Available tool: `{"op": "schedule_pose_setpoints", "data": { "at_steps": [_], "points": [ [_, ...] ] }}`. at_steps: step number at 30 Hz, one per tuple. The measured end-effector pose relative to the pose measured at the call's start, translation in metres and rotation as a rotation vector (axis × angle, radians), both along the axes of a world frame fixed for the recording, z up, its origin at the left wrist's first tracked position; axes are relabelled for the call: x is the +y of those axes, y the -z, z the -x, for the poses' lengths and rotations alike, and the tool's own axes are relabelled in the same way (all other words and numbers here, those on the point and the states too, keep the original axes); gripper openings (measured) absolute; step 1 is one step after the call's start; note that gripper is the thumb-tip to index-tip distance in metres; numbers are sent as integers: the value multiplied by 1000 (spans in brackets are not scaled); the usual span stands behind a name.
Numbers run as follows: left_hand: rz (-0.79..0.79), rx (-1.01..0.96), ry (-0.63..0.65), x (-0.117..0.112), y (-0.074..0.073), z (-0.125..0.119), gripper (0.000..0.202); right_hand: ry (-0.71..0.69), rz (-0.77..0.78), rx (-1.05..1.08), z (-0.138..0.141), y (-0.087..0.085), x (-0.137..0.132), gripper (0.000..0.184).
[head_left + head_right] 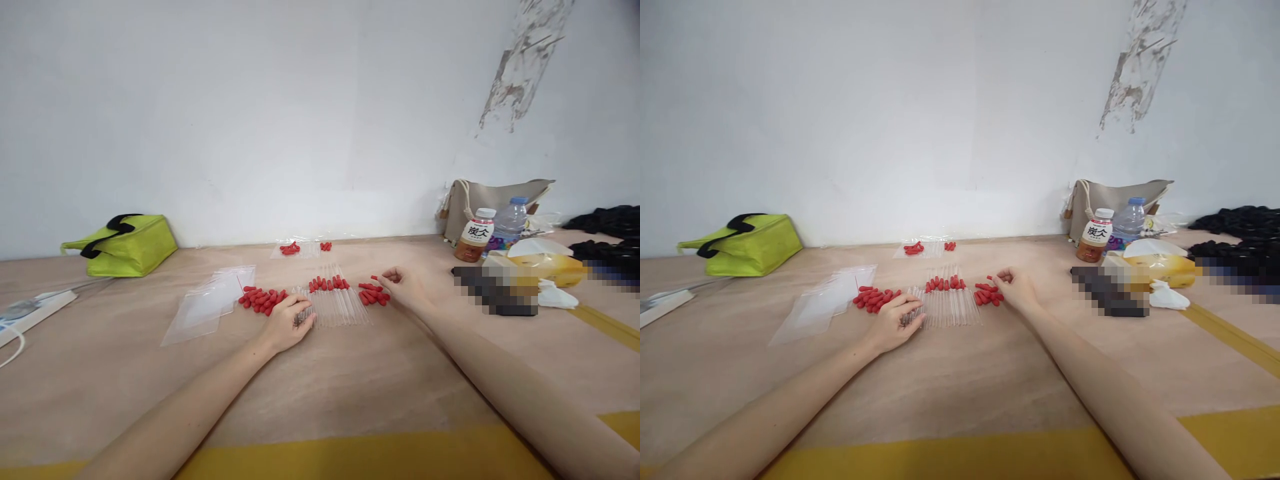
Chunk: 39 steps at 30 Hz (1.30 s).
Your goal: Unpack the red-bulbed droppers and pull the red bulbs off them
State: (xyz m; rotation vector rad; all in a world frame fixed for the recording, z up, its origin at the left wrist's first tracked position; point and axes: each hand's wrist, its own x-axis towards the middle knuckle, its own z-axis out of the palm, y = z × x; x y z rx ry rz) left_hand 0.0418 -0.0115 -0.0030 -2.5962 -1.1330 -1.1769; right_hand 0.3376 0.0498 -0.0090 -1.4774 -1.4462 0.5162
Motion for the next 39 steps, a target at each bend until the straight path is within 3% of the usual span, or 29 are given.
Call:
{"op": "schedule_pose_setpoints", "data": {
  "at_steps": [5, 11, 16, 21, 27, 32, 39],
  "points": [
    [7, 5, 20, 1, 5, 2, 21, 31, 106, -98, 0, -12, 20, 15],
    [17, 43, 13, 0, 2, 3, 25, 12, 189, -138, 5, -6, 31, 16],
    [31, 113, -45, -8, -7, 3, 42, 9, 238, -191, 1, -5, 33, 19],
    [46, 155, -115, -10, -10, 5, 55, 34, 252, -269, 2, -19, 35, 25],
    [97, 235, -139, -5, -7, 11, 75, 6, 263, -423, 51, -42, 34, 30],
    [174, 328, -211, -1, -2, 18, 80, 13, 331, -543, 96, -44, 35, 36],
    [201, 395, -278, 0, -1, 25, 81, 15, 396, -563, 101, -44, 41, 14]
  ]
}}
